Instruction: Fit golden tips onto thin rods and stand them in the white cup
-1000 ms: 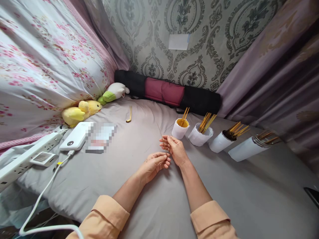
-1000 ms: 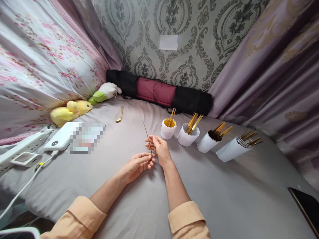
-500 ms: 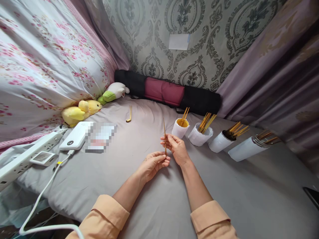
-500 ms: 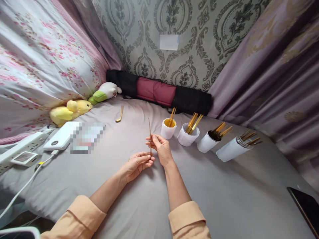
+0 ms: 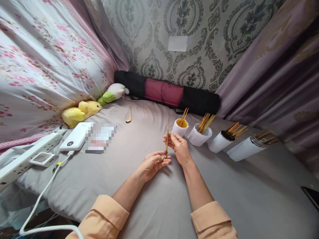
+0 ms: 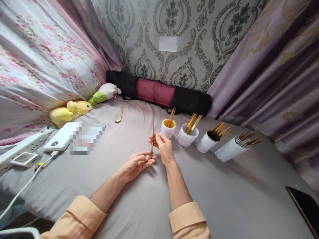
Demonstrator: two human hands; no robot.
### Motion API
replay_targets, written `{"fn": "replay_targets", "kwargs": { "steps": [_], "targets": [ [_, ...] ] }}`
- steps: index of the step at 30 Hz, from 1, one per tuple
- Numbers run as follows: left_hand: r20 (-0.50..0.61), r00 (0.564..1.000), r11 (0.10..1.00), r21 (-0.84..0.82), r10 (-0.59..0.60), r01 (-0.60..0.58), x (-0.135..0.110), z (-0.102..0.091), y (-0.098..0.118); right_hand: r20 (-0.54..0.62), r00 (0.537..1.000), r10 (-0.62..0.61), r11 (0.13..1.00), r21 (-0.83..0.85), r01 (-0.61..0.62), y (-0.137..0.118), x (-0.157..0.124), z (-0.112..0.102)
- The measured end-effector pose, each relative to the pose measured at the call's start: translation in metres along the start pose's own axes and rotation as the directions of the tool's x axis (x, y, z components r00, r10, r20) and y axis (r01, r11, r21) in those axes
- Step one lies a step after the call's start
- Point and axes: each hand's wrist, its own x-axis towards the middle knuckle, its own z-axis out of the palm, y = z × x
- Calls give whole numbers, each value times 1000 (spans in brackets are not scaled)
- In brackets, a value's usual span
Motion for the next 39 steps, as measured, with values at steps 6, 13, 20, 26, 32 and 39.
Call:
{"fn": "replay_targets", "kwargs": {
  "steps": [6,13,20,26,32,39],
  "targets": [
    [26,1000,1000,4,8,-8,1,-1,-1,-17,999,-40,999,-17,40,-6,0,-3],
    [67,998,999,42,6,-9,1,-2,-2,-57,993,-102,991,-93,97,-12,1,-7],
    [98,995,997,76,-4,-3,-2,0,-1,-70,985,-158,980,-132,148,-21,1,-13],
    [121,993,996,92,-12,0,-4,0,-1,-111,979,-169,980,-122,155,-29,1,-20],
    [149,989,994,104,-2,-13,-3,-2,-4,-134,966,-220,968,-154,200,-35,0,-25],
    [164,986,993,120,-21,1,-3,-1,-5,-183,945,-272,950,-207,234,-42,-1,-29]
  ]
}}
